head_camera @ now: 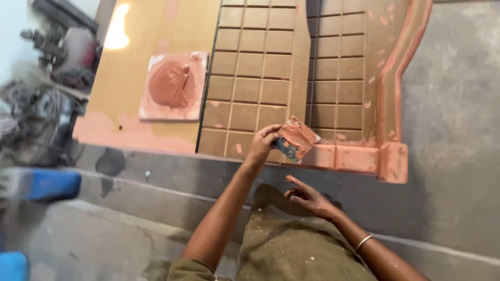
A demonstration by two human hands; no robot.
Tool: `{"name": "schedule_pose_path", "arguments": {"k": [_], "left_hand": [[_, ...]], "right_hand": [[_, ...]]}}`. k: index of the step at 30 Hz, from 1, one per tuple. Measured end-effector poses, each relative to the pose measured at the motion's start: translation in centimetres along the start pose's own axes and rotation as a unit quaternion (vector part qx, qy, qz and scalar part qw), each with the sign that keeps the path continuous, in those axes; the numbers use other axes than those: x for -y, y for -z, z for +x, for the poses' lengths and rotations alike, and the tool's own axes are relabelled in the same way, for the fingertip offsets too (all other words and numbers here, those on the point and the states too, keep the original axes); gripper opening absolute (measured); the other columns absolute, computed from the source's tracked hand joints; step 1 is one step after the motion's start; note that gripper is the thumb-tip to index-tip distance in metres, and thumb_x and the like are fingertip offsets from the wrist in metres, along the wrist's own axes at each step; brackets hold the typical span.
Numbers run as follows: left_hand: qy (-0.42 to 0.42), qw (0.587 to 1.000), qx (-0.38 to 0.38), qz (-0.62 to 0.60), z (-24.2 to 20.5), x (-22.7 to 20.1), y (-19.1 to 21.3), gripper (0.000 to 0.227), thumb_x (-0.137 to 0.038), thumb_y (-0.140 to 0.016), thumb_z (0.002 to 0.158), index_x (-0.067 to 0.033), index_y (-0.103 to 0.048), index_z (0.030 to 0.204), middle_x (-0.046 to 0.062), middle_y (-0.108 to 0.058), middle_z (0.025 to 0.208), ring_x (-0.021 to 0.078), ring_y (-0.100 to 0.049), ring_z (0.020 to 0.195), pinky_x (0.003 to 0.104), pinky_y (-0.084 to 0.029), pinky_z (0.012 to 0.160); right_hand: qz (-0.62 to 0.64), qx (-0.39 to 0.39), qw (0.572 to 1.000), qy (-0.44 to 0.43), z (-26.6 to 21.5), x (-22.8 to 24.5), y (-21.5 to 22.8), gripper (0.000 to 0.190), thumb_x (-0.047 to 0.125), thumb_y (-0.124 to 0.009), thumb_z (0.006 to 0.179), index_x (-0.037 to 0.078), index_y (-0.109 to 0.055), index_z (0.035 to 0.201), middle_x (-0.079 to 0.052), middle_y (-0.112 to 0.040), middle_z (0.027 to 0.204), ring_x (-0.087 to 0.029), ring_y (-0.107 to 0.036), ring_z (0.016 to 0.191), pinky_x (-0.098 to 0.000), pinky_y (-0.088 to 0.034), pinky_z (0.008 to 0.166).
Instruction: The person uses a putty knife to apply pink filler paste to the edges and grooves of a wooden furniture piece. They repeatedly scoop filler from a container and smooth it into the grid-like recesses and along the frame of the object.
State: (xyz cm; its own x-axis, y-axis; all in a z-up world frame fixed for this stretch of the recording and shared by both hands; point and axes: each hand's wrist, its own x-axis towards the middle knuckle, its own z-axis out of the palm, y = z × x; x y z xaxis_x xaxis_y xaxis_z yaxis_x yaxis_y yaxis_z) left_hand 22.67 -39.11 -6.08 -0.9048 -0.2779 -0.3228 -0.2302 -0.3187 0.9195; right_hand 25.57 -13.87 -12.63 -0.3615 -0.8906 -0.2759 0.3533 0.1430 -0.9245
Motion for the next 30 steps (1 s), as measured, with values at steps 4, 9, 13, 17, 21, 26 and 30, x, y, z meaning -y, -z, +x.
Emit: {"name": "schedule_pose_path", "arguments": {"k": [4,9,13,17,21,26,30], "left_hand": [[0.019,0.996,0.090,-0.018,2.8,-1.7,-0.4,0.034,-0.010,-0.054,0.098,0.0000,-0.066,0.128,0.003,-0.073,0.106,0.0104,-0.066,0.090,0.028,-0.055,0.083],[0.068,0.982,0.176,-0.003,5.3,-2.6,2.3,0.034,-0.009,-0.055,0.099,0.0008,-0.065,0.129,0.003,-0.070,0.106,0.0113,-0.066,0.093,0.029,-0.054,0.087],[0.131,0.963,0.235,-0.021,5.7,-3.9,5.6,0.036,-0.008,-0.053,0.096,0.0024,-0.064,0.129,0.004,-0.071,0.109,0.0121,-0.066,0.095,0.029,-0.053,0.088],[0.149,0.948,0.280,-0.013,5.5,-6.6,8.7,0.036,-0.008,-0.052,0.099,0.0041,-0.064,0.131,0.005,-0.069,0.108,0.0130,-0.065,0.098,0.030,-0.053,0.091],[0.168,0.942,0.290,0.013,4.7,-8.1,11.0,0.037,-0.007,-0.051,0.097,0.0051,-0.063,0.130,0.006,-0.071,0.110,0.0140,-0.066,0.098,0.030,-0.053,0.089],[0.181,0.942,0.283,0.013,3.9,-8.2,11.8,0.037,-0.007,-0.051,0.096,0.0045,-0.062,0.129,0.006,-0.071,0.112,0.0145,-0.066,0.098,0.031,-0.053,0.087],[0.177,0.945,0.276,-0.001,3.2,-8.3,13.2,0.037,-0.008,-0.051,0.097,0.0042,-0.062,0.131,0.006,-0.070,0.111,0.0148,-0.067,0.098,0.031,-0.053,0.087]], "right_hand": [[-0.027,-0.076,0.995,0.066,4.2,-2.4,-2.9,0.082,0.013,-0.068,0.095,0.012,-0.017,0.160,-0.001,-0.045,0.150,-0.012,-0.060,0.113,-0.0310,-0.051,0.096],[-0.162,-0.260,0.951,0.049,10.7,-7.9,-6.7,0.087,0.020,-0.068,0.091,0.009,-0.017,0.161,-0.010,-0.064,0.126,-0.021,-0.066,0.092,-0.0364,-0.057,0.079],[-0.458,-0.457,0.758,0.074,13.2,-7.9,-11.6,0.079,0.028,-0.076,0.090,0.008,-0.032,0.153,-0.019,-0.060,0.133,-0.038,-0.064,0.106,-0.0486,-0.053,0.082],[-0.491,-0.488,0.719,-0.058,13.6,-3.5,-17.2,0.092,0.021,-0.074,0.081,0.006,-0.025,0.157,-0.022,-0.061,0.129,-0.039,-0.066,0.103,-0.0526,-0.053,0.081],[-0.392,-0.545,0.740,-0.046,13.6,-3.2,-17.0,0.090,0.018,-0.073,0.083,0.008,-0.026,0.159,-0.020,-0.065,0.124,-0.039,-0.066,0.101,-0.0494,-0.054,0.083],[-0.218,-0.587,0.776,0.075,16.4,-6.8,-14.6,0.086,0.008,-0.070,0.087,0.004,-0.024,0.159,-0.020,-0.066,0.122,-0.035,-0.069,0.091,-0.0443,-0.056,0.080],[-0.137,-0.579,0.798,0.097,18.6,-8.4,-17.0,0.085,-0.001,-0.063,0.083,0.005,-0.027,0.160,-0.014,-0.068,0.120,-0.030,-0.066,0.084,-0.0412,-0.058,0.075]]}}
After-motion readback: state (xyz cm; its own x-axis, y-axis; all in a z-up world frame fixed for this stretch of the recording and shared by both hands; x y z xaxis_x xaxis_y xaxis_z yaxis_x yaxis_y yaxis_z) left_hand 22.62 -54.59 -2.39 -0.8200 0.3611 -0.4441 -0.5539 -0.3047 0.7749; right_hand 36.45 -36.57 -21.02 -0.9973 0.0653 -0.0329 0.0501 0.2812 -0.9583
